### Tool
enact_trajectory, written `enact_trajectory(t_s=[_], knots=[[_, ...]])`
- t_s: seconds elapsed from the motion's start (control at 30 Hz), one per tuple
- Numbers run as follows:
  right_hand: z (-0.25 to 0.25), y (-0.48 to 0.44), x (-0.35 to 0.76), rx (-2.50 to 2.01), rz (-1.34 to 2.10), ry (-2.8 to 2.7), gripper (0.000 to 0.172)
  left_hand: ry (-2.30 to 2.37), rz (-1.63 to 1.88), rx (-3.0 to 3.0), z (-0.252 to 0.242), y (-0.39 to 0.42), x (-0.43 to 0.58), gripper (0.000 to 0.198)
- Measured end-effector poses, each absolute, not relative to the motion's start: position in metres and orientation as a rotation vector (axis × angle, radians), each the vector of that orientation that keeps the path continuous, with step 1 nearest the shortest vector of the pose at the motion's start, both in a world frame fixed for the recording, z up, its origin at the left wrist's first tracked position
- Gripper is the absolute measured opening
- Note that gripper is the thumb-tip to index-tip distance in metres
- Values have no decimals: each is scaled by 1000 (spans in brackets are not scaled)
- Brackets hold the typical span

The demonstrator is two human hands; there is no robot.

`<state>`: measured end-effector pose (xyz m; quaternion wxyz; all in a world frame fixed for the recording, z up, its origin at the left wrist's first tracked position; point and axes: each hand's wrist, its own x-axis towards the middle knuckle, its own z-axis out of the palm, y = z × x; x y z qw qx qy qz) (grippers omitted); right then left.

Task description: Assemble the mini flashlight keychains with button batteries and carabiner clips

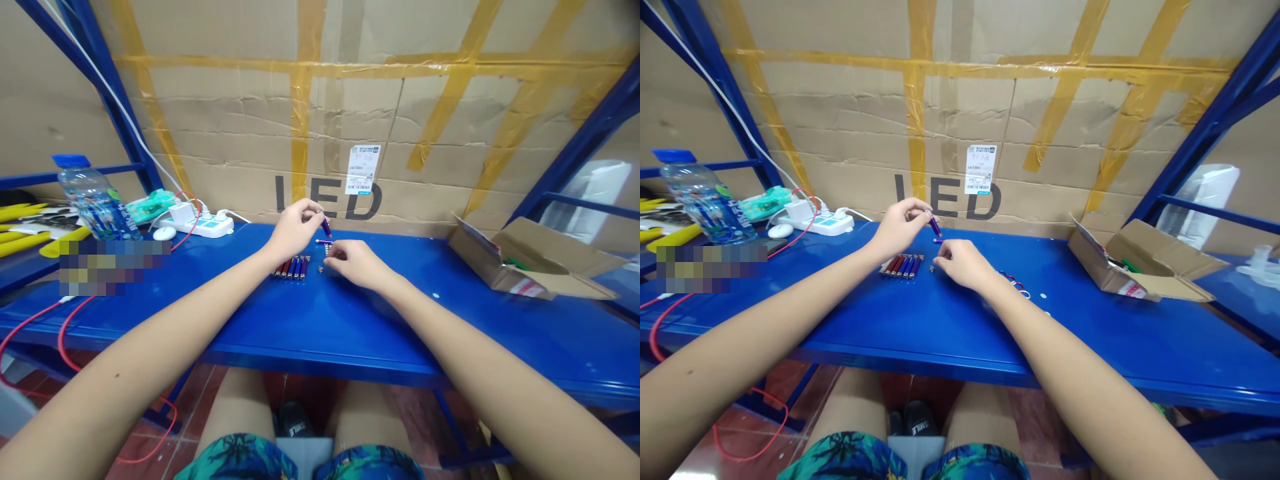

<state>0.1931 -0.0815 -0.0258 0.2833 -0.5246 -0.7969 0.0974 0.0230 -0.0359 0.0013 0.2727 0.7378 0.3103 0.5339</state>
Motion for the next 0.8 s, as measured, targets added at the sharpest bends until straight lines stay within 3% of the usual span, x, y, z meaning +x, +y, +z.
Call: enact_trajectory(t_s=[0.17,0.3,0.6,0.8], knots=[[-30,-84,172,-1409,152,-2372,9,710,1435,1695,2,-35,26,14],[-29,-83,180,-1342,266,-2431,14,688,1305,1587,0,-41,30,16],[-4,-81,233,-1167,503,-1762,6,733,1134,1804,-13,-41,34,14],[-3,-87,225,-1039,514,-1762,13,718,1025,2051,-18,-45,36,11]])
